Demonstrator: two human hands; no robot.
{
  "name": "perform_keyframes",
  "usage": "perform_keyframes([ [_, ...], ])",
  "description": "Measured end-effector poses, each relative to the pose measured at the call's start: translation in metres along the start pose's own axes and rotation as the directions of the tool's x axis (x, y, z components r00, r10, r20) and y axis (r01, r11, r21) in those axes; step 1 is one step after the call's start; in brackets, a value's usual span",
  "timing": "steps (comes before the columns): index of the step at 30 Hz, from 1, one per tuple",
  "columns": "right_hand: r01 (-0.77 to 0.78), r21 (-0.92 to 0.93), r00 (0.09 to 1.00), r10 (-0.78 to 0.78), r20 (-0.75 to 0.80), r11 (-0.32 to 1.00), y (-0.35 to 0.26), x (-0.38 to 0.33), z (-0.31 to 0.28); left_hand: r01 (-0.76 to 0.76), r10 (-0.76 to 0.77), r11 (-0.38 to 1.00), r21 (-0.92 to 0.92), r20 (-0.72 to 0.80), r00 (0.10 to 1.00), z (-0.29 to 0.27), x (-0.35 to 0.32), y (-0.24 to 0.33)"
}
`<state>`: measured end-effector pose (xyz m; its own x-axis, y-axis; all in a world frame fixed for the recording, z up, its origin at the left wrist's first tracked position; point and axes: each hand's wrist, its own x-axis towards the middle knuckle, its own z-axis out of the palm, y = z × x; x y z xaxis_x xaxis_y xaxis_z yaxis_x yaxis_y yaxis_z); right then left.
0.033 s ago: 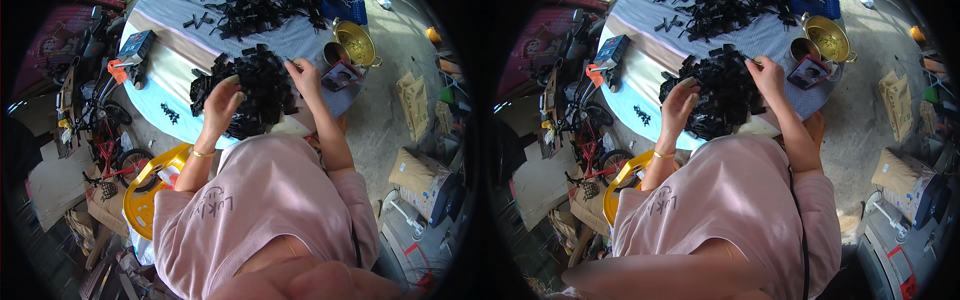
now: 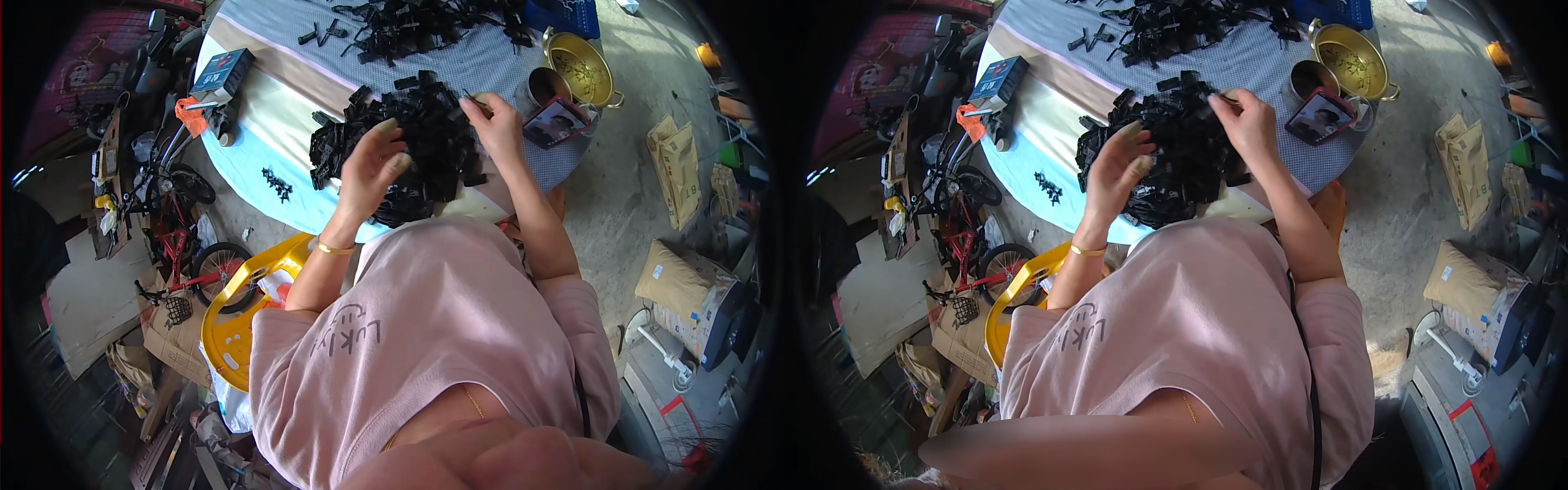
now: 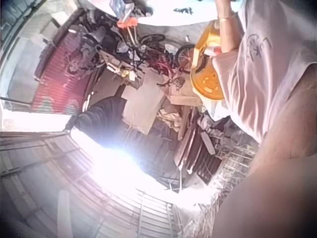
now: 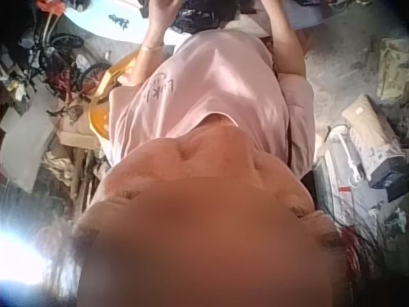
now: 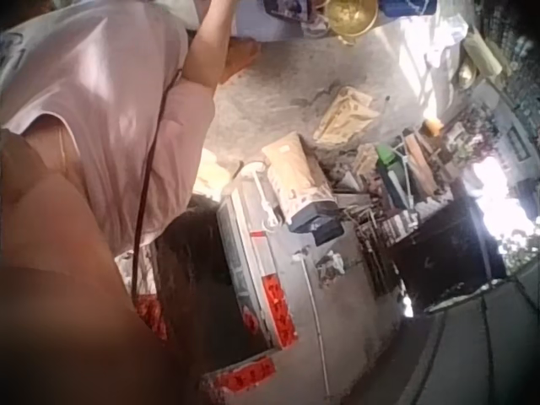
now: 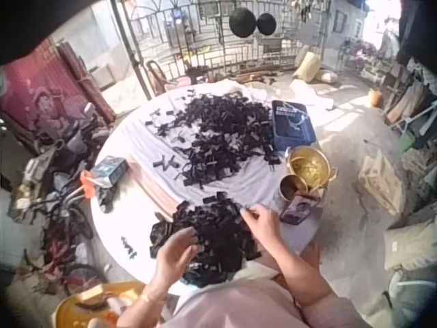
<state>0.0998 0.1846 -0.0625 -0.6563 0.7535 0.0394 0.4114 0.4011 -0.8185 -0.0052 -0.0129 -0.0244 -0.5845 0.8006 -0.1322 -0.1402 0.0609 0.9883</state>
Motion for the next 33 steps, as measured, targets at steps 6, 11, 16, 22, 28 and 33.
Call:
perform_keyframes([
  [6,-0.084,0.672,0.984,-0.043,0.171,0.736,-0.059,-0.037,0.008,-0.106,0.105,0.985,-0.137,-0.019,0.994,0.029,0.006,0.008],
  [11,0.036,0.715,0.944,-0.258,0.205,0.699,-0.052,-0.048,-0.003,-0.028,0.039,0.981,-0.192,0.054,0.998,0.004,0.005,0.02],
  [16,-0.078,0.681,0.892,-0.255,0.374,0.728,-0.057,-0.047,-0.014,0.037,0.003,0.978,-0.205,0.195,0.981,-0.003,-0.002,0.02],
  [22,0.221,0.653,0.848,-0.473,0.238,0.725,-0.077,-0.056,-0.02,0.119,-0.063,0.933,-0.341,0.173,0.983,0.005,-0.001,0.016],
  [28,-0.052,0.665,0.899,-0.256,0.356,0.745,-0.061,-0.055,-0.009,0.244,-0.155,0.898,-0.366,0.256,0.954,0.005,-0.006,0.027],
  [33,-0.293,0.666,0.885,-0.07,0.461,0.686,-0.066,-0.052,-0.001,0.09,-0.069,0.976,-0.196,0.115,0.991,0.023,-0.011,0.032],
])
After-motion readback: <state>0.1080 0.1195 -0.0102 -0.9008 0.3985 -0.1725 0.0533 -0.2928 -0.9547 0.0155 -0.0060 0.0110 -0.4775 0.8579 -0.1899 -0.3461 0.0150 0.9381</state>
